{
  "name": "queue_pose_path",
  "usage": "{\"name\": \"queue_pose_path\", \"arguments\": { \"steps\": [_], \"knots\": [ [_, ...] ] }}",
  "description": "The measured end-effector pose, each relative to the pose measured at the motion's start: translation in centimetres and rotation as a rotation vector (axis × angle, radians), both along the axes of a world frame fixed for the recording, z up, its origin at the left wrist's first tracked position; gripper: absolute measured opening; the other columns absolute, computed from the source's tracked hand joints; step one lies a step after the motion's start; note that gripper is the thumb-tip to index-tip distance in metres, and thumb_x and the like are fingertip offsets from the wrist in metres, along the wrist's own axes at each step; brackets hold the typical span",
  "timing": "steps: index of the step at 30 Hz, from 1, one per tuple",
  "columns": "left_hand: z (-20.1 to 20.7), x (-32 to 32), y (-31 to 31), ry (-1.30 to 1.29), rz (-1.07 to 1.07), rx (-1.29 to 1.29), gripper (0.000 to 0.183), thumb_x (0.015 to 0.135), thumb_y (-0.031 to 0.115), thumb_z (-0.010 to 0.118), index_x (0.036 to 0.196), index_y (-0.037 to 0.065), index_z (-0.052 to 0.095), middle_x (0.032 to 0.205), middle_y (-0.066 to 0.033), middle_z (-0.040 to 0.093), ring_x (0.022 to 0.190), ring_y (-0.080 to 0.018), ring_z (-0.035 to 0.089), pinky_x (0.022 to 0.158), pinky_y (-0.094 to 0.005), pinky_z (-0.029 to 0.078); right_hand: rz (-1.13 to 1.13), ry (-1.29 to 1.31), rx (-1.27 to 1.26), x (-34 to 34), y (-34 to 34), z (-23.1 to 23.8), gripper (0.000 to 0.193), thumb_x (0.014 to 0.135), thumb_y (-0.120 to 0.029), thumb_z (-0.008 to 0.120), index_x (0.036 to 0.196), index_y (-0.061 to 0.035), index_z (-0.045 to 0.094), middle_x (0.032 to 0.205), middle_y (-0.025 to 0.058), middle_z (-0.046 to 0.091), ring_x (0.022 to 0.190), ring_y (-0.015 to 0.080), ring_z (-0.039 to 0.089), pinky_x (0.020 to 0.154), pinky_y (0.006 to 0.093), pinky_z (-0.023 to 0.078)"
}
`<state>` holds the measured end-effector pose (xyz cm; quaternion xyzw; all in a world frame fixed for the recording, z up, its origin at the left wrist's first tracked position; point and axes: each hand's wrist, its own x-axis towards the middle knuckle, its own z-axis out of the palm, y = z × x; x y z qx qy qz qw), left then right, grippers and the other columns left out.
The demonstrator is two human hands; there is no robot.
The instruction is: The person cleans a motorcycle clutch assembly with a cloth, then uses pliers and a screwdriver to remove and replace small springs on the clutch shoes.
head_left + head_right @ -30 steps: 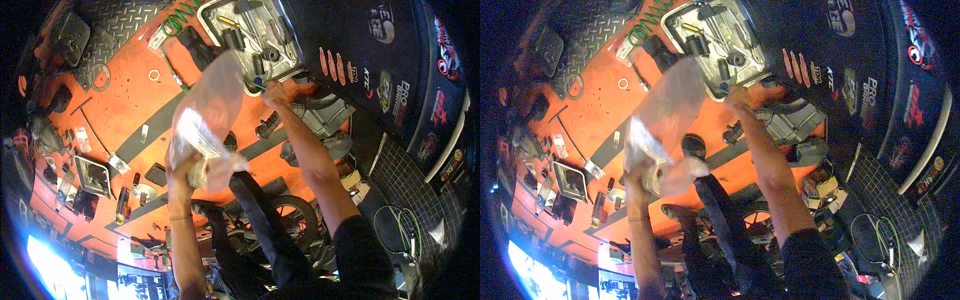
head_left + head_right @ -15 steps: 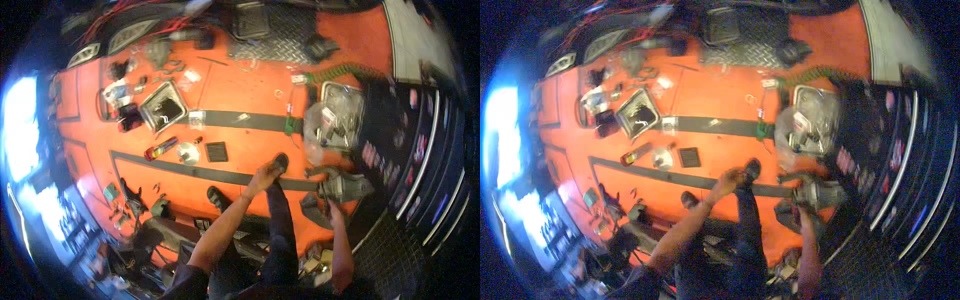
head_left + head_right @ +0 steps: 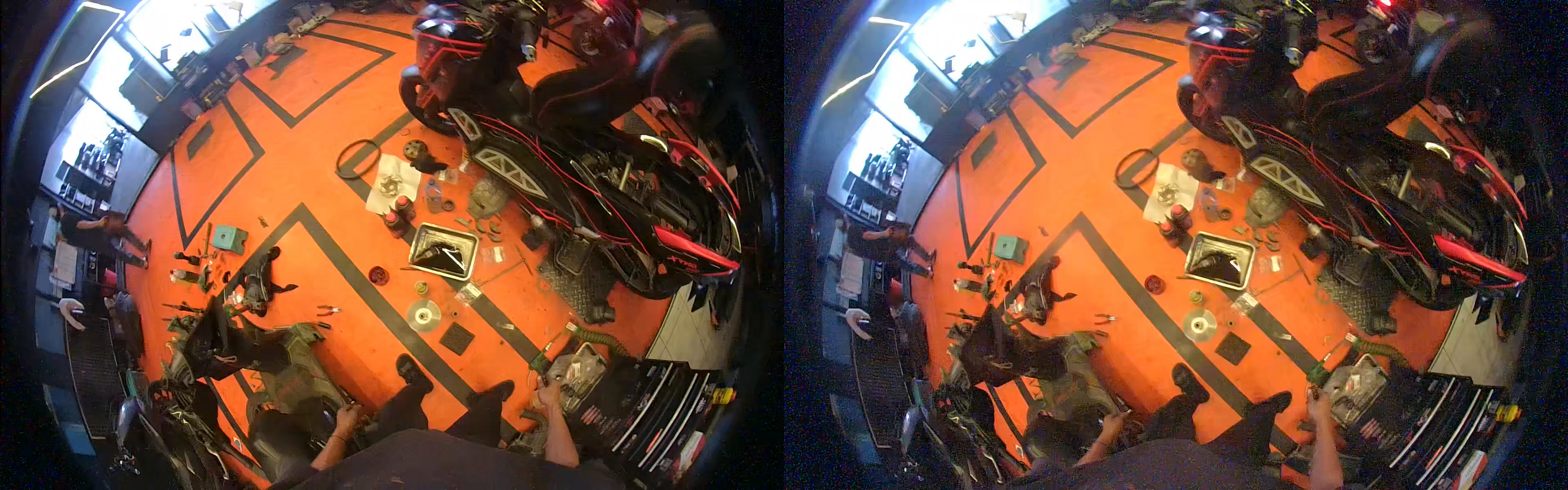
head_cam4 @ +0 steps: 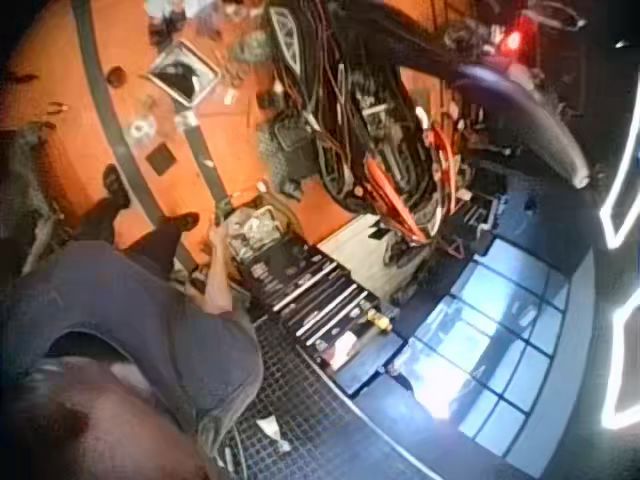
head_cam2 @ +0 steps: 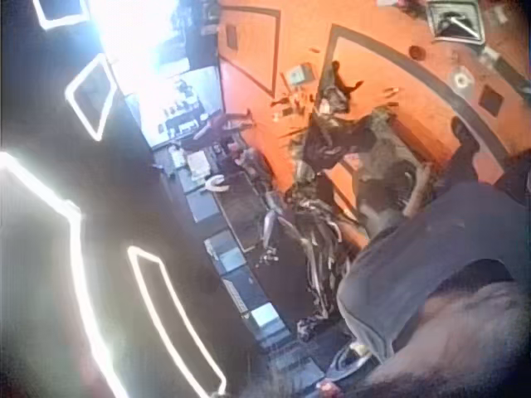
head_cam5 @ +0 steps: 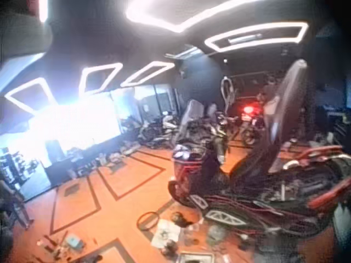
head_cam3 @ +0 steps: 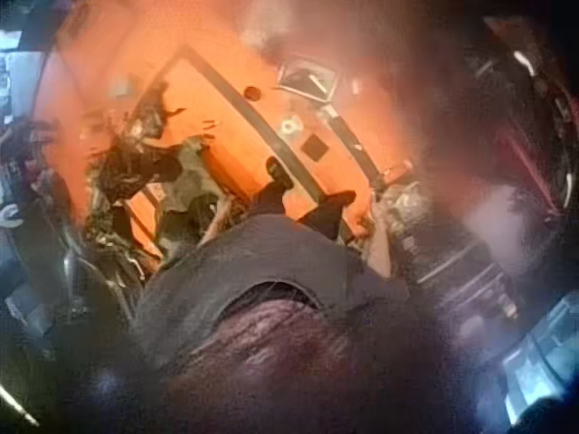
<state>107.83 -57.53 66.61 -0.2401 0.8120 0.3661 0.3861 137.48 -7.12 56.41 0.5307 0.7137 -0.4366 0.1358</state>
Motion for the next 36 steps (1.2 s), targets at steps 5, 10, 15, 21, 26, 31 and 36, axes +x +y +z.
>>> {"name": "queue_pose_path", "arguments": {
  "steps": [5,10,15,21,26,31,36],
  "knots": [
    [-3.5,-0.1,-12.5,-0.178,0.097,0.249,0.028,0.1,0.016,0.05,0.11,0.0,0.07,0.102,-0.0158,0.07,0.075,-0.0179,0.067,0.064,-0.0335,0.054,0.143,0.035,0.206,-13.5,-4.7,-0.1,0.044,0.101,-0.028,0.051,0.133,0.0027,0.053,0.109,0.0259,0.066,0.096,0.0423,0.064,0.084,0.0572,0.049],
    [-3.6,-5.8,-15.9,-0.188,0.275,0.264,0.029,0.1,0.018,0.05,0.112,0.0,0.068,0.104,-0.0161,0.07,0.078,-0.0188,0.066,0.066,-0.0342,0.054,0.331,0.015,0.238,-30.6,-10.6,8.7,0.035,0.098,-0.028,0.054,0.115,0.0013,0.064,0.102,0.0274,0.068,0.097,0.0446,0.065,0.078,0.0508,0.051],
    [-3.5,-16.1,-20.6,-0.143,0.382,0.271,0.03,0.1,0.019,0.05,0.115,-0.001,0.067,0.106,-0.0165,0.069,0.08,-0.0198,0.066,0.067,-0.0348,0.054,0.326,0.131,-0.012,-47.6,-17.8,12.7,0.039,0.1,-0.029,0.054,0.124,0.0029,0.058,0.093,0.02,0.068,0.085,0.0294,0.068,0.068,0.0439,0.054],
    [-5.5,-33.5,-19.4,-0.134,0.354,0.332,0.032,0.1,0.021,0.049,0.117,-0.001,0.065,0.108,-0.0169,0.068,0.084,-0.021,0.066,0.069,-0.0356,0.054,0.222,0.397,0.049,-65.9,-21.5,10.4,0.05,0.102,-0.039,0.053,0.121,0.0078,0.056,0.101,0.0147,0.065,0.075,0.0197,0.06,0.062,0.0364,0.052],
    [-5.4,-48.7,-19.7,-0.129,0.252,0.378,0.033,0.101,0.022,0.049,0.119,-0.001,0.063,0.11,-0.0173,0.068,0.086,-0.0219,0.065,0.07,-0.0362,0.054,0.094,0.549,0.0,-83.3,-26.7,14.6,0.049,0.103,-0.041,0.052,0.115,0.0061,0.06,0.107,0.0185,0.068,0.093,0.0271,0.066,0.077,0.0397,0.05],
    [-3.2,-63.5,-19.2,-0.111,0.188,0.394,0.035,0.101,0.024,0.049,0.122,-0.002,0.062,0.112,-0.0176,0.067,0.089,-0.0229,0.065,0.072,-0.0368,0.054,0.044,0.686,-0.519,-96.1,-29.0,22.2,0.043,0.106,-0.037,0.046,0.127,-0.001,0.057,0.114,0.0148,0.066,0.107,0.0198,0.063,0.069,0.0259,0.047],
    [-3.0,-77.2,-18.7,-0.149,0.119,0.395,0.037,0.101,0.025,0.049,0.124,-0.002,0.06,0.114,-0.018,0.066,0.092,-0.0238,0.065,0.074,-0.0374,0.054,-0.306,0.879,-1.216,-106.0,-29.6,23.9,0.044,0.107,-0.04,0.04,0.126,-0.0054,0.058,0.132,0.0115,0.058,0.124,0.0174,0.054,0.087,0.0292,0.048]
  ]
}}
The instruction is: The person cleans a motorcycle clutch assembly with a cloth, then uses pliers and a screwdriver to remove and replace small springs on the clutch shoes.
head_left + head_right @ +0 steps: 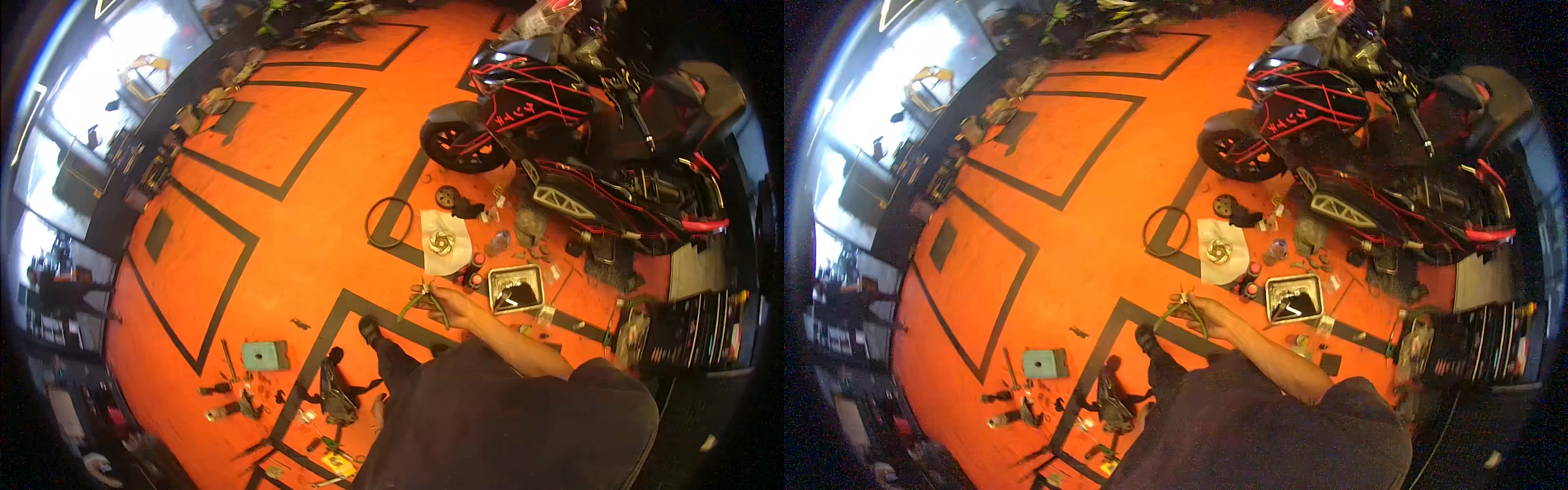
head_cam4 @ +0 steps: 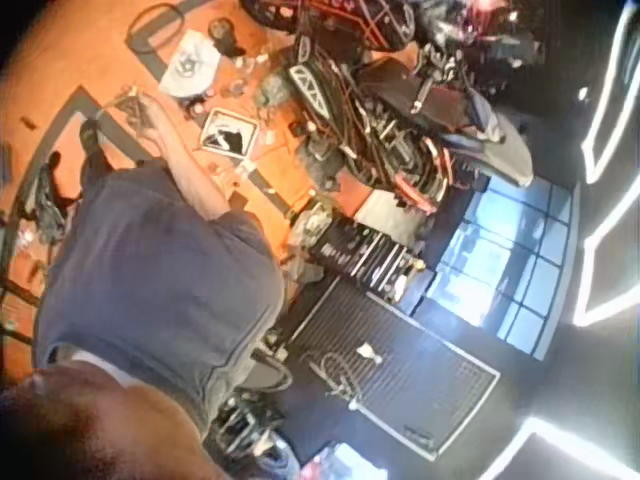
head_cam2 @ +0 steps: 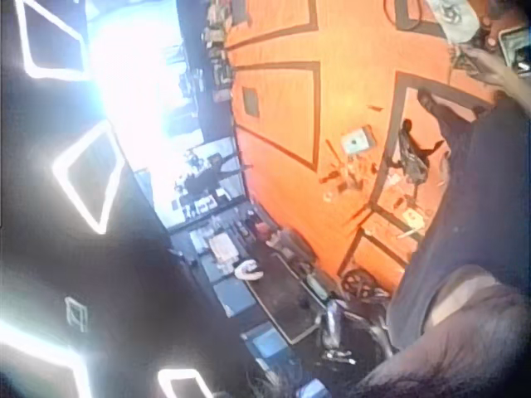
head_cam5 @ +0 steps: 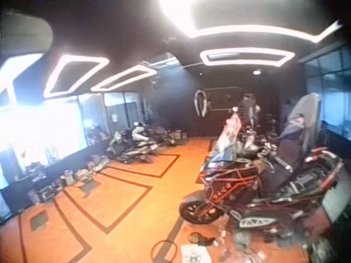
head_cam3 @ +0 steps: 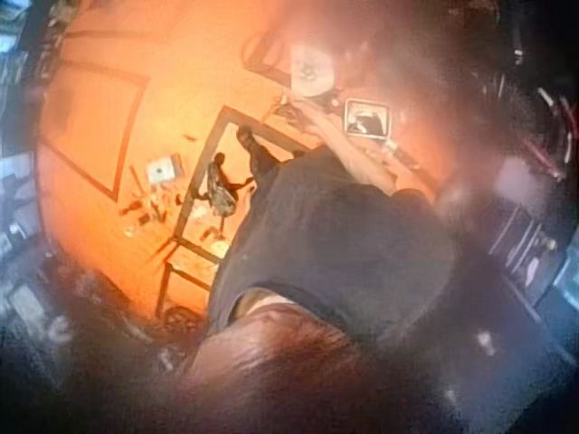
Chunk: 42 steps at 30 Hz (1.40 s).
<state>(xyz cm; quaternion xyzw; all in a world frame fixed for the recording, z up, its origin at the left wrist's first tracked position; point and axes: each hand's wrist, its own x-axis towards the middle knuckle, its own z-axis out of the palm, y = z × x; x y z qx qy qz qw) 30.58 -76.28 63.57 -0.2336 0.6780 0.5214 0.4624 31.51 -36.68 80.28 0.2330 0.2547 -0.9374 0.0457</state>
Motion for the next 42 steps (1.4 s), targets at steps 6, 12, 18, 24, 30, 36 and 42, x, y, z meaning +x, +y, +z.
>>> {"name": "queue_pose_path", "arguments": {
  "steps": [6,12,18,24,30,36,42],
  "knots": [
    [0.2,-17.3,-2.4,-0.035,-0.13,-0.073,0.039,0.101,0.027,0.049,0.126,-0.002,0.058,0.116,-0.0184,0.066,0.095,-0.025,0.064,0.075,-0.0382,0.054,-0.342,0.259,-0.401,-12.6,-2.2,1.3,0.044,0.105,-0.037,0.04,0.132,-0.0031,0.051,0.14,0.019,0.048,0.139,0.0333,0.04,0.115,0.0568,0.034],
    [-0.4,-33.2,-2.8,-0.069,-0.342,-0.161,0.042,0.102,0.028,0.048,0.129,-0.003,0.057,0.118,-0.0189,0.065,0.098,-0.0261,0.064,0.077,-0.0389,0.054,-0.741,0.153,-0.274,-20.9,-1.4,2.5,0.045,0.104,-0.038,0.046,0.128,0.0001,0.05,0.109,0.0125,0.055,0.107,0.0248,0.056,0.105,0.0513,0.048],
    [-0.9,-48.1,3.1,-0.018,-0.368,-0.216,0.044,0.102,0.029,0.048,0.132,-0.002,0.054,0.12,-0.0198,0.064,0.103,-0.0287,0.063,0.083,-0.0416,0.054,-0.679,-0.203,0.188,-22.9,1.1,5.4,0.039,0.105,-0.037,0.047,0.125,-0.0045,0.055,0.081,-0.0001,0.05,0.076,0.0115,0.054,0.074,0.0356,0.057],
    [0.6,-54.9,18.9,0.016,-0.396,-0.195,0.043,0.101,0.027,0.05,0.133,-0.001,0.051,0.119,-0.02,0.063,0.106,-0.0307,0.063,0.088,-0.0449,0.055,-0.837,-0.174,0.242,-20.8,4.7,2.1,0.036,0.107,-0.032,0.044,0.125,-0.0019,0.054,0.08,0.0007,0.045,0.073,0.0139,0.048,0.068,0.0343,0.049],
    [-1.6,-54.3,36.5,0.015,-0.708,-0.081,0.046,0.096,0.031,0.057,0.129,-0.001,0.054,0.113,-0.0177,0.065,0.1,-0.0301,0.065,0.081,-0.0451,0.057,-0.969,-0.266,0.235,-18.8,11.6,0.0,0.03,0.105,-0.031,0.049,0.114,-0.0024,0.056,0.08,0.0022,0.05,0.072,0.0142,0.051,0.068,0.0336,0.049],
    [3.5,-54.0,50.9,0.256,-1.142,0.051,0.032,0.096,0.026,0.063,0.114,-0.001,0.064,0.1,-0.0149,0.068,0.084,-0.0213,0.068,0.067,-0.0347,0.055,-1.015,-0.701,0.225,-17.6,16.3,-4.0,0.031,0.096,-0.015,0.061,0.122,-0.0024,0.051,0.084,0.0041,0.057,0.07,0.0131,0.056,0.064,0.0304,0.048],
    [-1.5,-50.9,62.7,0.166,-1.779,-0.085,0.028,0.094,0.021,0.065,0.086,-0.005,0.07,0.076,-0.0131,0.069,0.069,-0.017,0.068,0.06,-0.031,0.053,-1.033,-1.145,0.133,-15.4,8.4,-17.8,0.041,0.092,-0.013,0.061,0.129,-0.0001,0.051,0.082,0.0041,0.059,0.068,0.0113,0.055,0.06,0.0292,0.046]
  ]
}}
